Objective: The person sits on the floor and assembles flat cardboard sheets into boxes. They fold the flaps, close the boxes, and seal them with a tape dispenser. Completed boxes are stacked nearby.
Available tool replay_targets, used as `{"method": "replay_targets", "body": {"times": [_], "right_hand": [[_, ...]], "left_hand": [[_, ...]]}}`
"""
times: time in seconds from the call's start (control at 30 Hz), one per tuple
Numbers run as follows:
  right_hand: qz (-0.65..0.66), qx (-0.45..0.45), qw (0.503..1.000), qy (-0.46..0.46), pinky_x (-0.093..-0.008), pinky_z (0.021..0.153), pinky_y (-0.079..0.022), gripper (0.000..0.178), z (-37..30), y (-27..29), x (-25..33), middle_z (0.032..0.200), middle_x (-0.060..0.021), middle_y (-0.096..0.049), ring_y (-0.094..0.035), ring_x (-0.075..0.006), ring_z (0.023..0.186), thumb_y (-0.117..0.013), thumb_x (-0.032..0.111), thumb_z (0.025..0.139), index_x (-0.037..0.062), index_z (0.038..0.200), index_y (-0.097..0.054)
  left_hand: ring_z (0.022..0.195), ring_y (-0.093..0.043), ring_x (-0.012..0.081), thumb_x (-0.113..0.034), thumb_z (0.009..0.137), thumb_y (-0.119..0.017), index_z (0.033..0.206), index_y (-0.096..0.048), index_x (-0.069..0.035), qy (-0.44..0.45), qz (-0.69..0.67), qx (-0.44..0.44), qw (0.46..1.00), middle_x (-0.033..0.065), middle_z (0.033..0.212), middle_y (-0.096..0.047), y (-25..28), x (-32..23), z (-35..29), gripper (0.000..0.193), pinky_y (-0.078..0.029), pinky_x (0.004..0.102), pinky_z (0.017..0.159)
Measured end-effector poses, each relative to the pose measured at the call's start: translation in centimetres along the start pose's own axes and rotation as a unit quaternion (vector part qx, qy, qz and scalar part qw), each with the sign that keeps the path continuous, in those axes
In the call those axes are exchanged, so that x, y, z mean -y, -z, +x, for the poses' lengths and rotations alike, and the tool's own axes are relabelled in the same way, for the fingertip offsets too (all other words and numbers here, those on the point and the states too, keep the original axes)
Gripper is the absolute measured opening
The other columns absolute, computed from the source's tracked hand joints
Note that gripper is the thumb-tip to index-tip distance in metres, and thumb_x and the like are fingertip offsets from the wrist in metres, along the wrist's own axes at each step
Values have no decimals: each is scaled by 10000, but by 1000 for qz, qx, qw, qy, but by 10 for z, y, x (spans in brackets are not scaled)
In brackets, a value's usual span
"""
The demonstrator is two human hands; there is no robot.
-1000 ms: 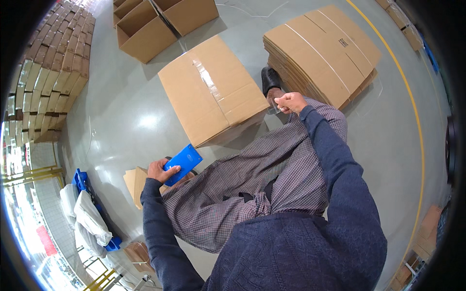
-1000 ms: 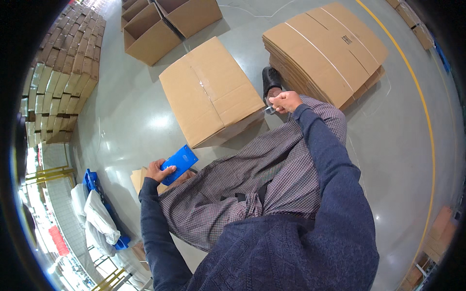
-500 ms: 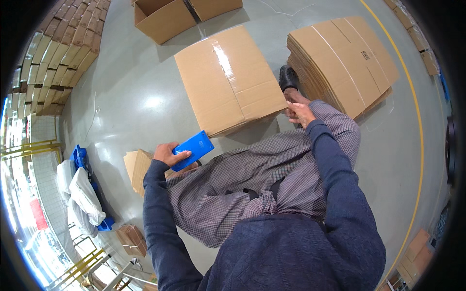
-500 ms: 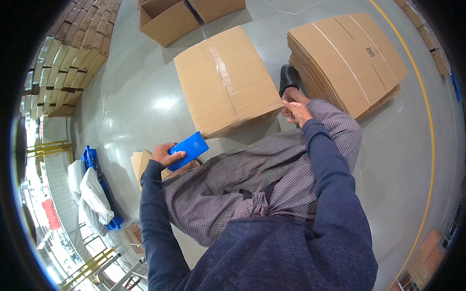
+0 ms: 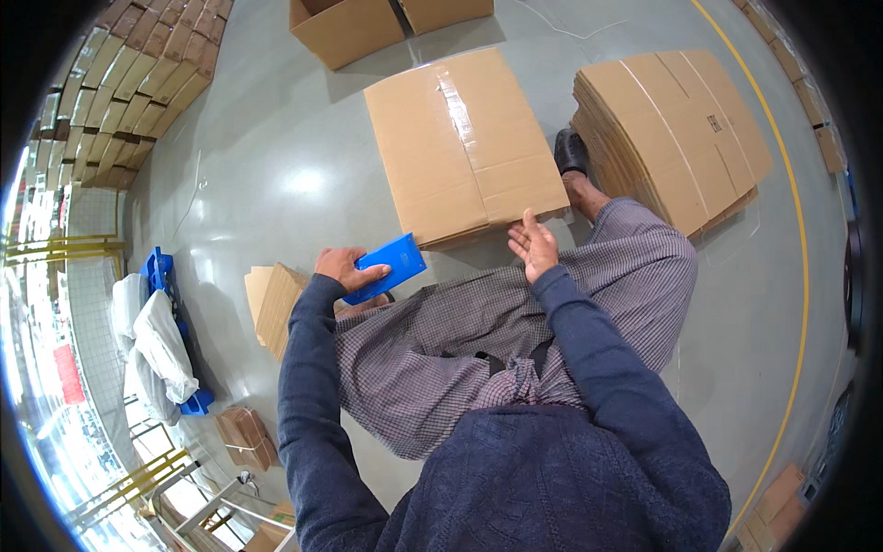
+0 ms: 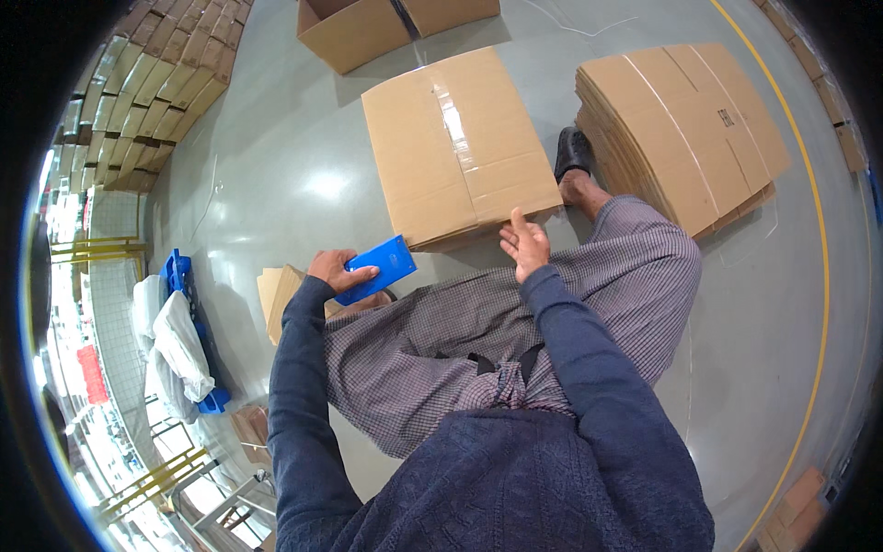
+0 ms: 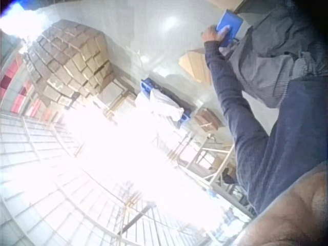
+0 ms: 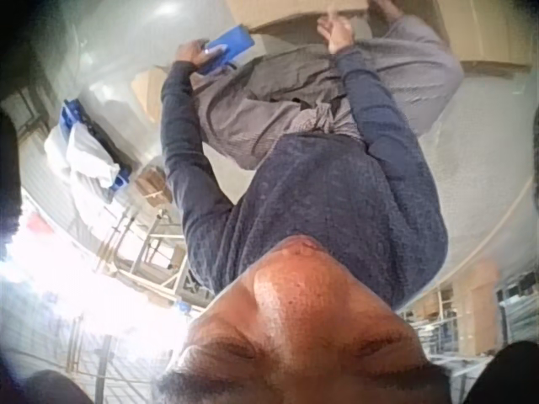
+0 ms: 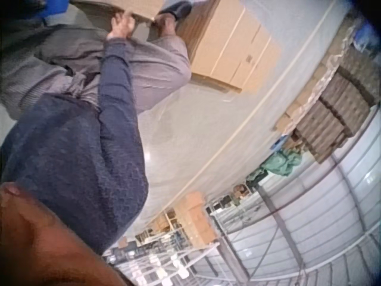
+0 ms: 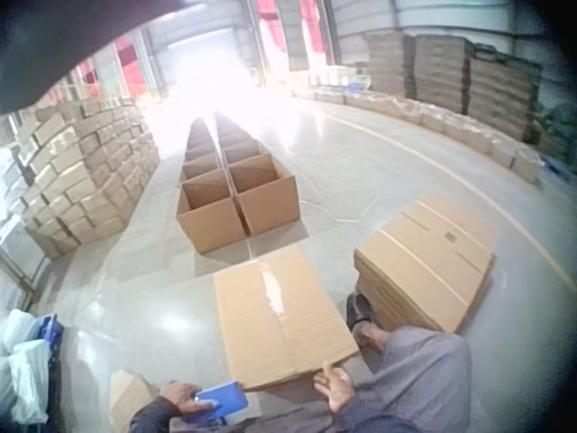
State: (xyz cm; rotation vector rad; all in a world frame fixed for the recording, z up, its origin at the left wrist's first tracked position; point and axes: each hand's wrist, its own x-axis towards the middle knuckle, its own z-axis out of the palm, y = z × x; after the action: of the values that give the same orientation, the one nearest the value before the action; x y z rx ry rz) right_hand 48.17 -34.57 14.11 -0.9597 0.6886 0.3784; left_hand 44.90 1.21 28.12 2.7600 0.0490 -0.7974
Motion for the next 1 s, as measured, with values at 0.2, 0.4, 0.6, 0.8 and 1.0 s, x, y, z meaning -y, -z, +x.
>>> {"method": "replay_targets", "body": {"times": [0.2, 0.4, 0.6, 0.8, 1.0], "right_hand": [[37, -149, 985, 73, -298, 615, -534, 407, 15, -13, 18, 793, -35, -587, -585, -142, 654, -803, 343, 766, 58, 882, -536], [11, -140, 986, 89, -274, 562, -539, 390, 17, 0, 22, 716, -23, -582, -563, -109, 566, -839, 292, 731, 57, 810, -538], [13, -134, 988, 74, -252, 515, -529, 442, 16, 0, 23, 725, -30, -590, -567, -99, 577, -839, 312, 728, 42, 882, -525], [-14, -117, 991, 62, -206, 487, -514, 405, 14, 5, 25, 729, 3, -589, -567, -63, 578, -814, 355, 748, 69, 849, -546], [-44, -127, 990, 47, -225, 480, -499, 493, 11, 2, 31, 759, -41, -608, -586, -96, 621, -823, 390, 731, 20, 889, -539]], "left_hand": [[808, -626, 249, -755, 688, -577, 928, -728, -96, 21, 33, -6, 999, 112, 776, -692, -5, 4, -1, 717, -360, 375, 935], [814, -599, 293, -720, 703, -585, 910, -727, -73, -46, 76, -4, 996, 133, 789, -692, 22, 44, -23, 694, -381, 408, 936], [772, -669, 264, -745, 702, -567, 960, -741, -103, 91, 120, 46, 987, 127, 807, -710, 35, 85, -50, 714, -421, 361, 933], [849, -677, 261, -755, 702, -549, 1033, -723, -97, 96, 146, 73, 982, 124, 874, -717, -10, 63, 5, 757, -404, 358, 939], [974, -668, 269, -781, 715, -485, 1058, -714, -116, 109, 155, 150, 970, 126, 1020, -702, -40, 7, 75, 782, -477, 403, 888]]}}
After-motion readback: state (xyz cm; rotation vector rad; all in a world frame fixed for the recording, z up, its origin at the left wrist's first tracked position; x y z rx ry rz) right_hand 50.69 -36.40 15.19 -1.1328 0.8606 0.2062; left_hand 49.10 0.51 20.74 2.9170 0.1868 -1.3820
